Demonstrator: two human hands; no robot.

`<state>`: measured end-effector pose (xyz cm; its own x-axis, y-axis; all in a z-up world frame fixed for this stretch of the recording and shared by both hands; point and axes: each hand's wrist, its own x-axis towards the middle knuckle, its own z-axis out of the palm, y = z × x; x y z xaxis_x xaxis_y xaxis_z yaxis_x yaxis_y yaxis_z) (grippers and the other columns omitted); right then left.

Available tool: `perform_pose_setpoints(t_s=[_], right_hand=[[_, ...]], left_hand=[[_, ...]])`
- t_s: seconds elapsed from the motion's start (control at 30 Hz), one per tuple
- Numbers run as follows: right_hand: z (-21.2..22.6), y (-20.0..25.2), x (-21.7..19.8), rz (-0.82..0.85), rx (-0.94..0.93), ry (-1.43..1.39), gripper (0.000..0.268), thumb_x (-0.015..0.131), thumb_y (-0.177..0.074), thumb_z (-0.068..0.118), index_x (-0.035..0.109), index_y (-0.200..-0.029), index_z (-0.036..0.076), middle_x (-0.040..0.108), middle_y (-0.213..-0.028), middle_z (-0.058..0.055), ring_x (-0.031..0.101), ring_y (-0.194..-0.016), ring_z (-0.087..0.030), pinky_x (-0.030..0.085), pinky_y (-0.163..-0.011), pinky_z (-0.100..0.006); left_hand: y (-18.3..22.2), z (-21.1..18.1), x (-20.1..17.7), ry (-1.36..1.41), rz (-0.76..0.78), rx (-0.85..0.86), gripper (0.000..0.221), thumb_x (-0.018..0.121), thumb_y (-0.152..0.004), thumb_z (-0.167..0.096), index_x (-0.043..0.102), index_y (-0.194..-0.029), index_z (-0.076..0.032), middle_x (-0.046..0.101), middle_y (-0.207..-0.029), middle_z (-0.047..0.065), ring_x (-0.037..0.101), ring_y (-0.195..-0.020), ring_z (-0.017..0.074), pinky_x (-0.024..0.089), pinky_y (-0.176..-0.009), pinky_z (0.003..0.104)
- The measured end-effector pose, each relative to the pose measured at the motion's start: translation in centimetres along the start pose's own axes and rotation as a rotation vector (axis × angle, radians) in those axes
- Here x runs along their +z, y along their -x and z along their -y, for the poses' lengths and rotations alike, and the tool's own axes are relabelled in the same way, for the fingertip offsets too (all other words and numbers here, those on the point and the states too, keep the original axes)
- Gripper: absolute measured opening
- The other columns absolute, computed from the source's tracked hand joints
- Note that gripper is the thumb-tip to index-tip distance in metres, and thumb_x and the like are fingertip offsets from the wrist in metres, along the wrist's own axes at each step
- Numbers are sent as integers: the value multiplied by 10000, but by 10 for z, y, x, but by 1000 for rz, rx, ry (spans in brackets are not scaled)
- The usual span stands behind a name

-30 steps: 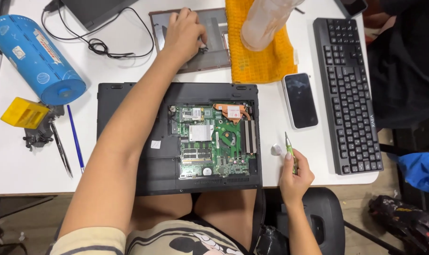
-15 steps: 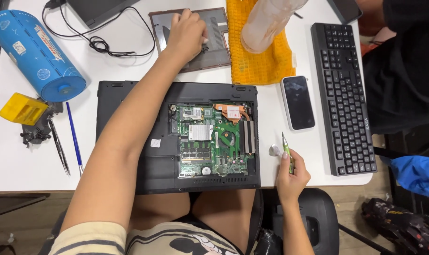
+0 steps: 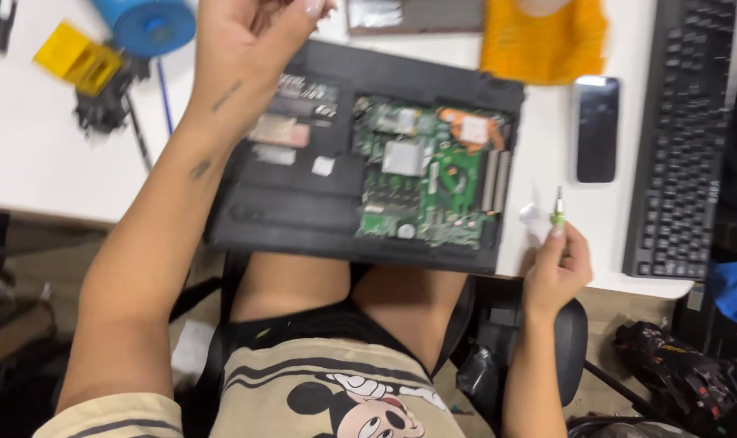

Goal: Disassembling a laptop by removing internal screws and cleaning the motherboard with a brush.

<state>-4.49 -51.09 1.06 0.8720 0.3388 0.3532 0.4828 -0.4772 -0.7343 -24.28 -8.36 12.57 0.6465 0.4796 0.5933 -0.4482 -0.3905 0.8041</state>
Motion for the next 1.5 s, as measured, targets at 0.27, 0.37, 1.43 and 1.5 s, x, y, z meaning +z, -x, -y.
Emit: perform_pose_setpoints(t_s=[0.27, 0.37, 1.43, 1.5], right_hand=[[105, 68, -4, 308, -202, -46, 225, 632, -1082, 141, 745, -1112, -51, 758, -1066, -183, 716, -938, -255, 560, -842, -356], [127, 101, 0, 527, -262, -133, 219, 680, -979, 163, 748, -1083, -17, 790, -1063, -153, 782, -888, -253, 609, -789, -334], [188, 99, -1, 650, -117, -367, 169, 723, -916, 98, 687, -1026, -25, 723, -802, -174, 751, -688, -254, 604, -663, -288], [187, 102, -3, 623, -93, -332, 160, 728, -914, 84, 693, -1014, -35, 707, -794, -182, 734, -666, -251, 580, -651, -281]], left_hand=[[133, -76, 17, 305, -162, -774, 346, 612, -1063, -225, 646, -1358, -47, 678, -1084, 29, 639, -937, 111, 591, -944, 260], [173, -81, 45, 553, -234, -819, 175, 682, -1024, -125, 727, -1181, -63, 702, -1090, 62, 667, -992, 143, 598, -947, 263], [269, -53, 125, 1220, -316, -1143, 253, 737, -992, -240, 741, -1033, 9, 734, -917, 154, 671, -804, 219, 572, -754, 298], [267, -54, 125, 1228, -316, -1146, 232, 735, -997, -219, 741, -1043, 7, 738, -918, 158, 673, -800, 220, 575, -752, 298]])
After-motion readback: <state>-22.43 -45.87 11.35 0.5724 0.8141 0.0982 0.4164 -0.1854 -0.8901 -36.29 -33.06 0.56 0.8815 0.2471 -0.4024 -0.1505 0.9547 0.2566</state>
